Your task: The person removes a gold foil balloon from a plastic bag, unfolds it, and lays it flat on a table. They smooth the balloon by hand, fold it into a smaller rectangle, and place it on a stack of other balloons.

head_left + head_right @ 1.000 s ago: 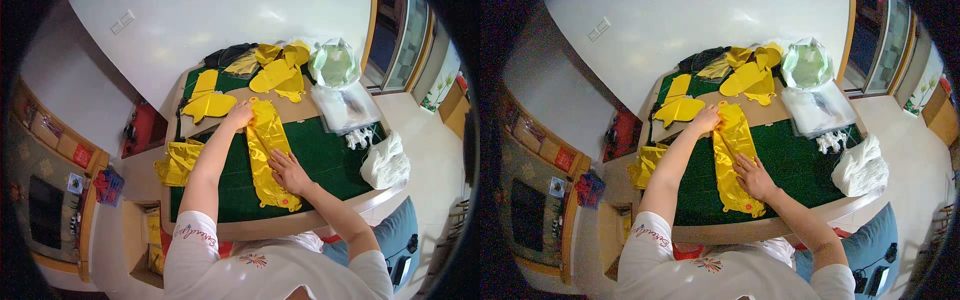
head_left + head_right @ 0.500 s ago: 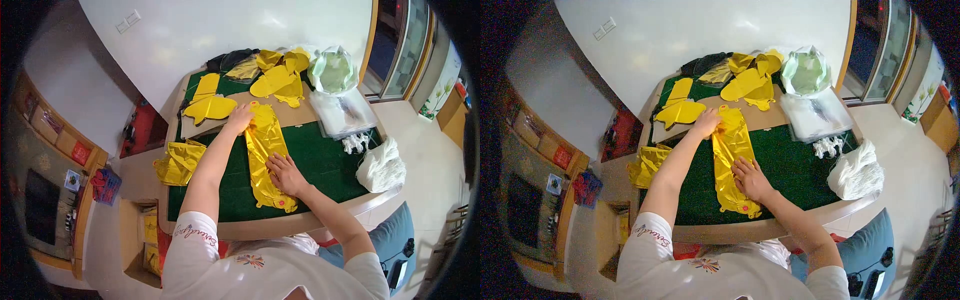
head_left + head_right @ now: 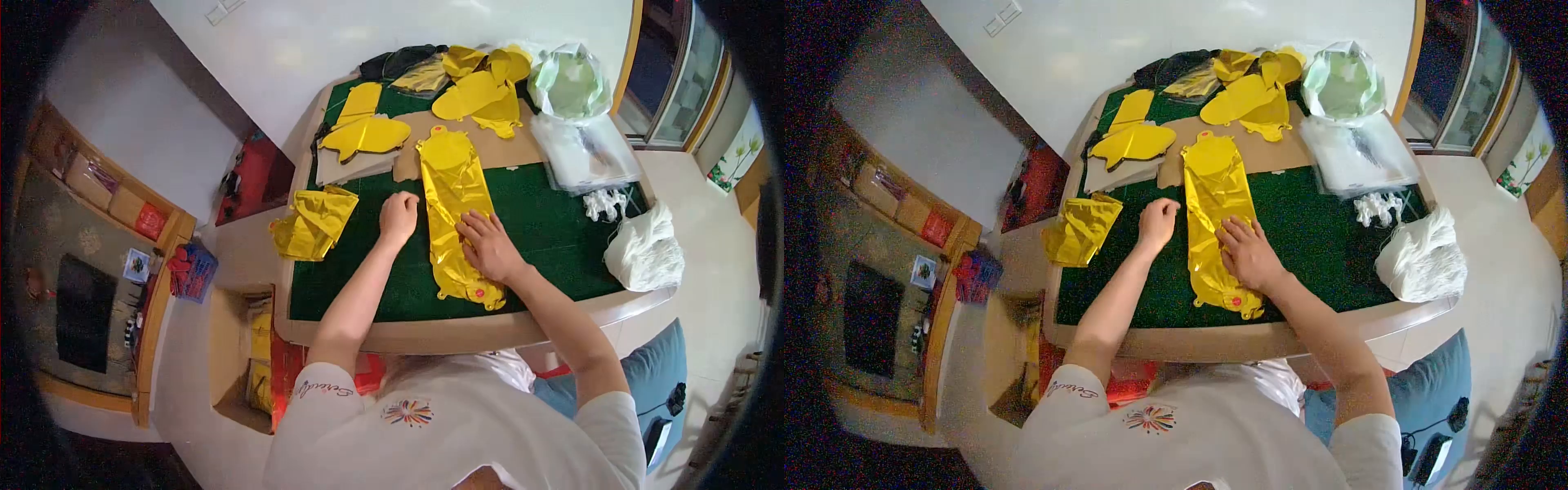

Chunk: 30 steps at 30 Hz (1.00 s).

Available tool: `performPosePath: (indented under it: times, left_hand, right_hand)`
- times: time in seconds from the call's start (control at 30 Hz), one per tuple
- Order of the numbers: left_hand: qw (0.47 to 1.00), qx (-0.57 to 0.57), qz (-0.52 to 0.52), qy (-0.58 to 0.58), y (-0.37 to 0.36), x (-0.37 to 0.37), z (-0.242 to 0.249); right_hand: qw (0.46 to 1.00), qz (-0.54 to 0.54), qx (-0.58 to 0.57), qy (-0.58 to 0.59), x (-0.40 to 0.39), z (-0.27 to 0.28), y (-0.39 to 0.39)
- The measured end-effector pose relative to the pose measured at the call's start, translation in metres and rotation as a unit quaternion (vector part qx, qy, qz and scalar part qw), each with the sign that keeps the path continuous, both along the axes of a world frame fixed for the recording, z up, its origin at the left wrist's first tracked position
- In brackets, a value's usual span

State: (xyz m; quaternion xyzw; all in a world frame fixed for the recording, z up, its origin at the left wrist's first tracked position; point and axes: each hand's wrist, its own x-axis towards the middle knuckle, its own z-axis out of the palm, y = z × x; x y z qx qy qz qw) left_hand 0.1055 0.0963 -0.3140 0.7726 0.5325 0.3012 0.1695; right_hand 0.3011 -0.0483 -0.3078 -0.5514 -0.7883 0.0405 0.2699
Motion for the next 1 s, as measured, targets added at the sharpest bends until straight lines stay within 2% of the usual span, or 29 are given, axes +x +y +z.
performPosePath:
  times: [0.07, 0.17, 0.2, 0.27, 0.4, 0.6, 0.67, 0.8, 0.9, 0.93, 0.97, 1.0]
  left_hand:
    - [0.994, -0.101, 0.046, -0.021, 0.018, 0.009, 0.011]
    - [0.959, -0.236, 0.085, -0.132, 0.043, 0.021, 0.025]
    - [0.960, -0.232, 0.084, -0.135, 0.049, 0.025, 0.026]
    - [0.933, -0.305, 0.094, -0.167, 0.060, 0.031, 0.027]
    - [0.922, -0.333, 0.120, -0.154, 0.063, 0.041, 0.036]
    - [0.907, -0.301, 0.148, -0.255, 0.074, 0.051, 0.035]
    - [0.889, -0.330, 0.152, -0.280, 0.086, 0.052, 0.030]
    - [0.901, -0.304, 0.141, -0.277, 0.095, 0.055, 0.026]
    - [0.917, -0.269, 0.173, -0.239, 0.126, 0.060, -0.002]
    - [0.920, -0.298, 0.152, -0.203, 0.137, 0.059, -0.007]
    - [0.920, -0.298, 0.151, -0.203, 0.177, 0.061, -0.059]
    - [0.938, -0.230, 0.154, -0.207, 0.217, 0.058, -0.106]
  right_hand:
    - [1.000, 0.001, 0.000, 0.000, -0.001, 0.001, 0.000]
    - [1.000, 0.002, 0.012, -0.004, -0.001, -0.001, 0.000]
    - [1.000, 0.001, 0.010, -0.005, -0.001, -0.001, 0.000]
    - [1.000, -0.003, 0.012, -0.006, 0.000, -0.002, 0.000]
    - [1.000, -0.003, 0.014, -0.012, 0.000, -0.005, 0.001]
    - [1.000, -0.002, 0.015, -0.018, 0.000, -0.006, 0.000]
    - [1.000, -0.004, 0.015, -0.024, 0.001, -0.003, -0.001]
    - [1.000, 0.002, 0.019, -0.012, 0.001, -0.001, -0.001]
    - [1.000, -0.002, 0.014, -0.007, 0.000, -0.001, -0.001]
    - [1.000, -0.001, 0.016, -0.009, 0.000, -0.001, -0.002]
    - [1.000, 0.000, 0.018, -0.012, 0.000, 0.000, -0.002]
    - [1.000, 0.000, 0.016, -0.011, -0.001, 0.000, -0.002]
